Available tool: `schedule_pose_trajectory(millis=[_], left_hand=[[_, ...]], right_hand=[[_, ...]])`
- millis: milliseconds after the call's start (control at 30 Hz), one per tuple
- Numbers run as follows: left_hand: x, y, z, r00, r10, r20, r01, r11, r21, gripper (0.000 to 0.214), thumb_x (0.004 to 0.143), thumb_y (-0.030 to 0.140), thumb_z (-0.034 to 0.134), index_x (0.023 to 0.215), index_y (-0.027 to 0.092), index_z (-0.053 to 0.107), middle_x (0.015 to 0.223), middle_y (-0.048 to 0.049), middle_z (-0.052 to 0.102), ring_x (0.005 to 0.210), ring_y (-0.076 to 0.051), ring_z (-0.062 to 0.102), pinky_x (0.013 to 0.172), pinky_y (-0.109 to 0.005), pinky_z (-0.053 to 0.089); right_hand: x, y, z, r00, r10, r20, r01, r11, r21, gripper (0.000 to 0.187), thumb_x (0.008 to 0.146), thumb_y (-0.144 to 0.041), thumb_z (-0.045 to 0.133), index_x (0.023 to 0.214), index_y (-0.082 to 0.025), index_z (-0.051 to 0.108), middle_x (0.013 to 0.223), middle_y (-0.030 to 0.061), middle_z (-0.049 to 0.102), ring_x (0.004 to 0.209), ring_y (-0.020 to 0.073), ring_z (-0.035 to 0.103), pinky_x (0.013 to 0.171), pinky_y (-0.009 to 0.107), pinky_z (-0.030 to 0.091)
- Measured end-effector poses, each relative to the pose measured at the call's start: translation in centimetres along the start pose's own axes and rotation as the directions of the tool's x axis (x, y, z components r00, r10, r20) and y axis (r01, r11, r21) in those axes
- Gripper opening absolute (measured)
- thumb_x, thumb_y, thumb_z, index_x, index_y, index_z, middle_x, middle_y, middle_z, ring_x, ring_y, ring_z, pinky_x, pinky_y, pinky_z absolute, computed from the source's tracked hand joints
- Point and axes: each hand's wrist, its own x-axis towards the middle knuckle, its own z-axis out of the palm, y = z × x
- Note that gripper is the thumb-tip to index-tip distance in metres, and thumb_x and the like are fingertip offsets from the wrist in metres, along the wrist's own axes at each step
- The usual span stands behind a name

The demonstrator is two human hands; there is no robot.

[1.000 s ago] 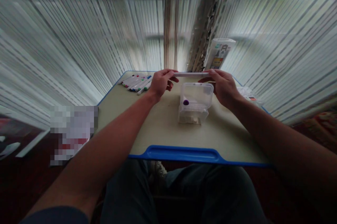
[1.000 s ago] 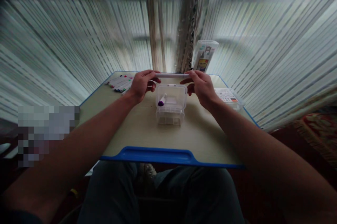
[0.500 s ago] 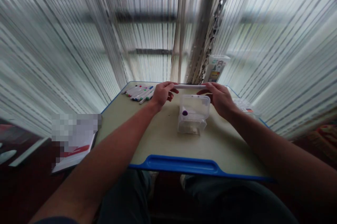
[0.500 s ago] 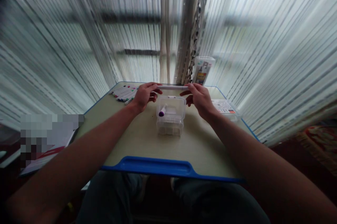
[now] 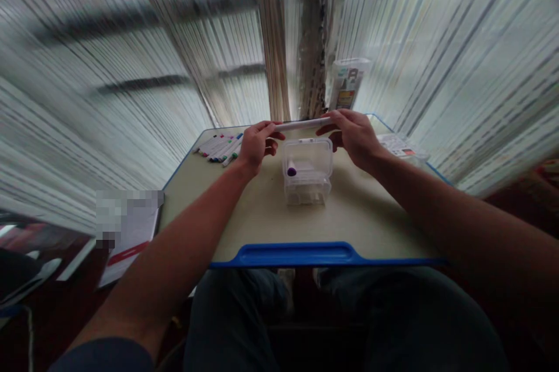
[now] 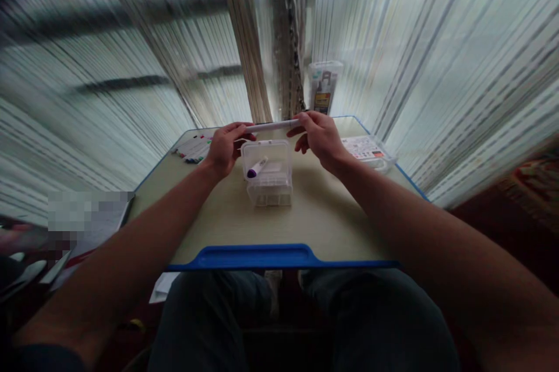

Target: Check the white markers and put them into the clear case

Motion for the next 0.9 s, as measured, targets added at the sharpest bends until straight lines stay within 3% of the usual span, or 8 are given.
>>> schedule_pose_trajectory(millis=[333,600,900], left_hand=[[0.1,-0.2,-0.1,1.000,0.001,-0.008,-0.001,1.000,0.009,0.022,0.082,0.024,0.057,0.096,0.014,0.071,0.076,-0.0049,0.068,0.055,-0.010,0.058,0.048,-0.019,0.041],[0.4,0.0,-0.4,1.000,0.007,-0.002,-0.007,1.000,0.006,0.025,0.083,0.027,0.056,0.098,0.013,0.070,0.078,-0.0052,0.068,0.055,-0.010,0.057,0.046,-0.019,0.040],[-0.2,0.0,-0.1,0.999,-0.030,0.017,0.030,0.999,-0.013,0.021,0.079,0.025,0.060,0.094,0.014,0.070,0.072,-0.0041,0.068,0.051,-0.010,0.056,0.046,-0.021,0.039]], right_hand=[[0.4,1.0,0.1,0.999,0.004,-0.034,-0.004,1.000,-0.022,0.021,0.096,-0.036,0.051,0.090,-0.018,0.059,0.075,0.0070,0.067,0.045,0.0104,0.052,0.041,0.023,0.037],[0.5,0.9,1.1,0.994,0.006,-0.109,-0.009,1.000,-0.021,0.017,0.094,-0.023,0.045,0.088,-0.018,0.060,0.070,0.0053,0.067,0.050,0.0126,0.057,0.042,0.022,0.040],[0.0,0.0,0.8,0.993,0.048,-0.112,-0.042,0.997,0.060,0.014,0.086,-0.019,0.047,0.083,-0.016,0.060,0.056,0.0021,0.064,0.035,0.0102,0.049,0.034,0.021,0.034]])
